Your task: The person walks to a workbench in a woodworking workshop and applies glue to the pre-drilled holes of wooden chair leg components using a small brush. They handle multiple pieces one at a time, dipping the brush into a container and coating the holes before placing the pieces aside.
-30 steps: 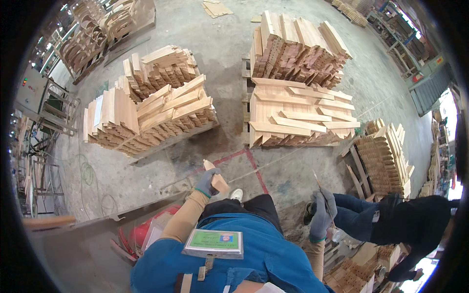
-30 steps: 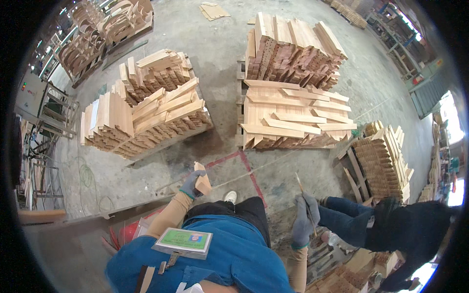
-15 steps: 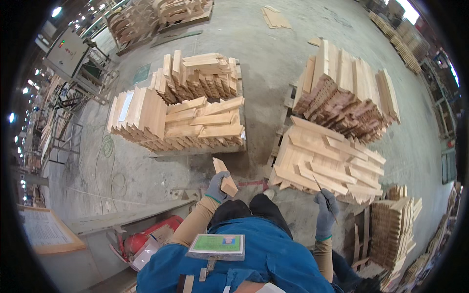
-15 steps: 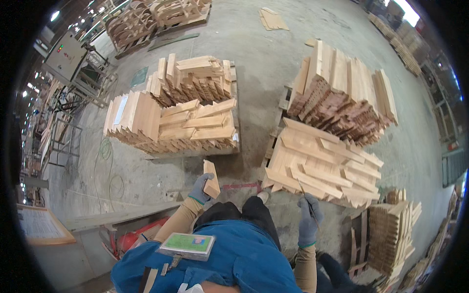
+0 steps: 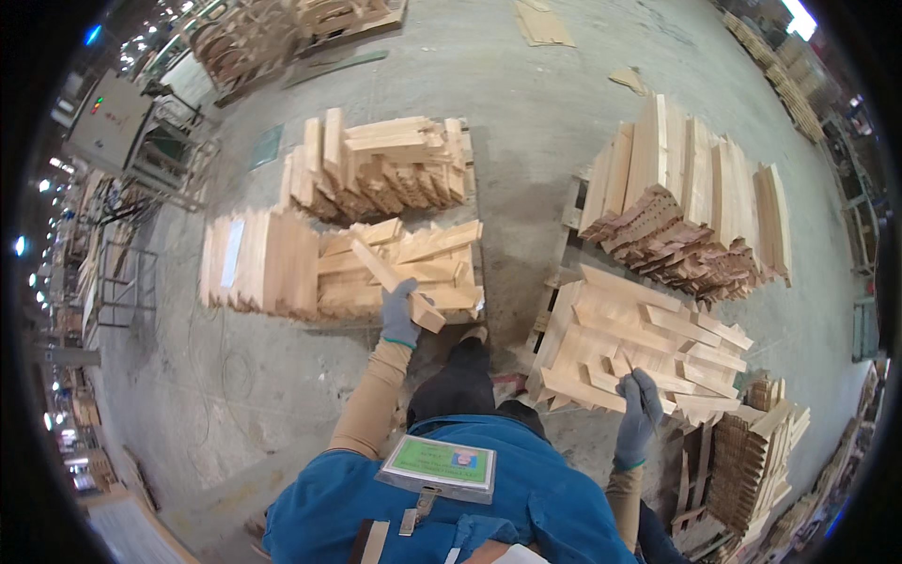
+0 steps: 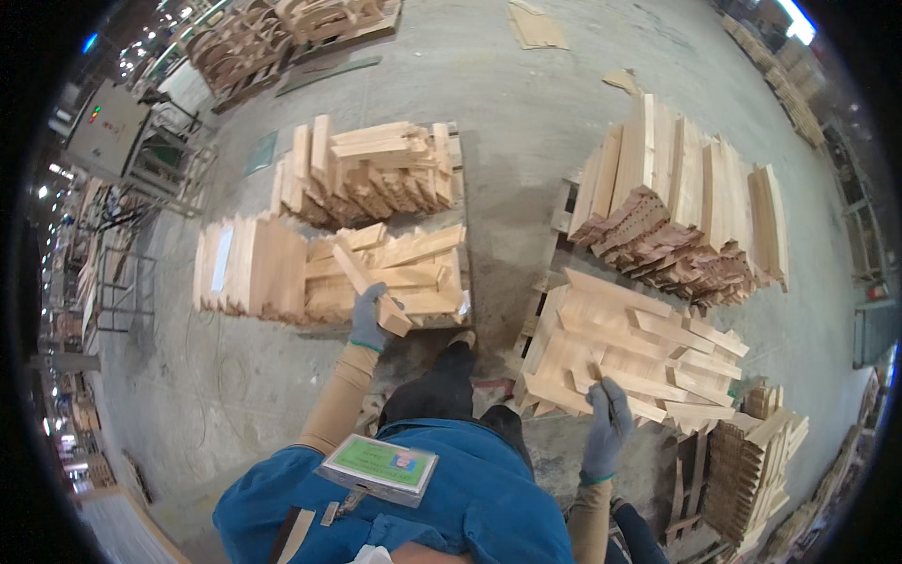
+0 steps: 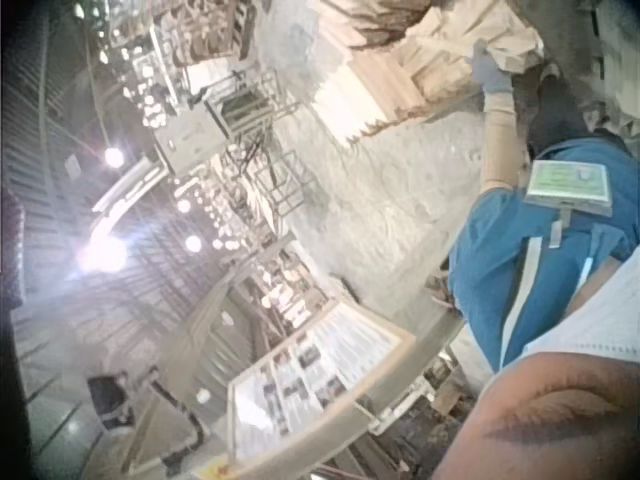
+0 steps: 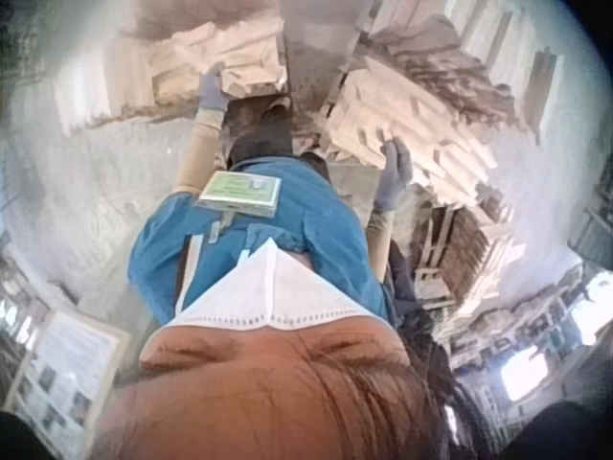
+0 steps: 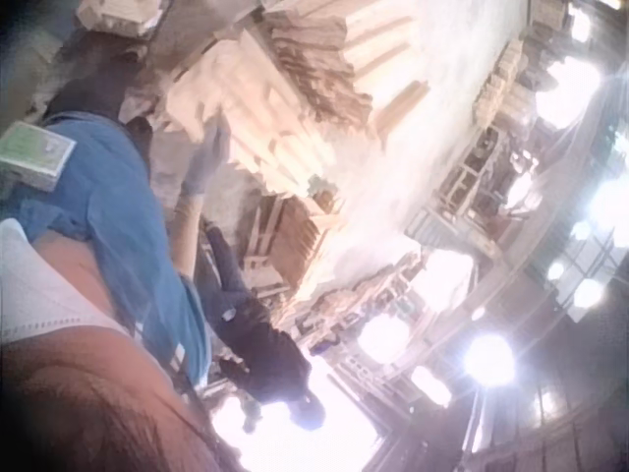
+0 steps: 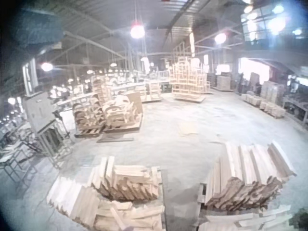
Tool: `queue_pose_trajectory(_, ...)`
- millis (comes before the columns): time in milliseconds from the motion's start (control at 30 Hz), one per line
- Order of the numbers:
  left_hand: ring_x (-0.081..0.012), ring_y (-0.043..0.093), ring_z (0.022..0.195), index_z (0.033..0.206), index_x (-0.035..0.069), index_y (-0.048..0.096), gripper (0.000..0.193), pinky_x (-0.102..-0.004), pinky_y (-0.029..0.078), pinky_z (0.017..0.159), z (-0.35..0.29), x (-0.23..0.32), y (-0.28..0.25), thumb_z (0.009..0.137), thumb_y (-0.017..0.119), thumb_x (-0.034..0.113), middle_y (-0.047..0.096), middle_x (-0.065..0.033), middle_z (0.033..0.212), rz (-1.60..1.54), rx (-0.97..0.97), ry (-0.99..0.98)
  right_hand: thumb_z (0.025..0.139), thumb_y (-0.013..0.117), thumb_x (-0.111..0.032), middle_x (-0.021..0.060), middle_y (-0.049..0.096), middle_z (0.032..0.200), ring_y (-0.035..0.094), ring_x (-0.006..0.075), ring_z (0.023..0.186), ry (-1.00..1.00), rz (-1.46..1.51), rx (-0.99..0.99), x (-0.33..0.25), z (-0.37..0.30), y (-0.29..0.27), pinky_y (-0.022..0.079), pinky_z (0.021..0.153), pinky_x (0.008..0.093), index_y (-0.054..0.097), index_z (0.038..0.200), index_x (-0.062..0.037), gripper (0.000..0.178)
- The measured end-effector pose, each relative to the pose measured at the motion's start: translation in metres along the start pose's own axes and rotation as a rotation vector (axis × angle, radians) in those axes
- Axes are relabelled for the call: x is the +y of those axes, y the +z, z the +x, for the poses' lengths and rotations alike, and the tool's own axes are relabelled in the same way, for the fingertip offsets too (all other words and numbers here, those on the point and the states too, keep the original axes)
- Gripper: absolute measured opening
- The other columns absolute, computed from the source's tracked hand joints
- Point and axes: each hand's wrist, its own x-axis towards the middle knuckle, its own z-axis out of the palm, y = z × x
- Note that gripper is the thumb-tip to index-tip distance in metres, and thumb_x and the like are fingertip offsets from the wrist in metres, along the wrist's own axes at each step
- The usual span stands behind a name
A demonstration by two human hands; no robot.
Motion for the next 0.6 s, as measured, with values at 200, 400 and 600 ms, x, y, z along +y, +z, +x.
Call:
queue_pose_trajectory(200,-0.0248,0.061,0.073,0.114,0.009,0.044,0.041,-0.042,0.053,0.061,0.148,0.032,0.034,0.079,0.063,0.019,0.056,-0.009,0.091,-0.182,-0.141,-0.111,0.088,0.053,-0.001,0.0132,0.061,0.097,0.062,0.0181,0.085,0.017,-0.146,0.069,-0.021,0.013,0.05,0.054,0.076,0.0282,0.057,0.107,0.0098,0.023)
queue_pose_trajectory(400,-0.0242,0.06,0.088,0.112,0.012,0.051,0.028,-0.0433,0.05,0.065,0.221,0.019,0.092,0.087,0.054,0.022,0.055,-0.0081,0.107,0.434,0.009,0.305,0.088,0.053,-0.003,0.0119,0.06,0.093,0.062,0.0171,0.082,0.029,-0.237,0.14,-0.02,0.019,0.057,0.055,0.073,0.0276,0.058,0.107,0.009,0.023)
queue_pose_trajectory(600,-0.0334,0.056,0.098,0.114,0.006,0.054,0.03,-0.0402,0.045,0.081,0.204,-0.058,0.138,0.086,0.053,0.015,0.056,-0.0183,0.109,1.446,-0.56,0.66,0.089,0.053,-0.002,0.0117,0.061,0.094,0.062,0.0165,0.082,-0.022,-0.25,0.107,-0.031,0.031,0.083,0.055,0.071,0.0271,0.058,0.107,0.0081,0.022)
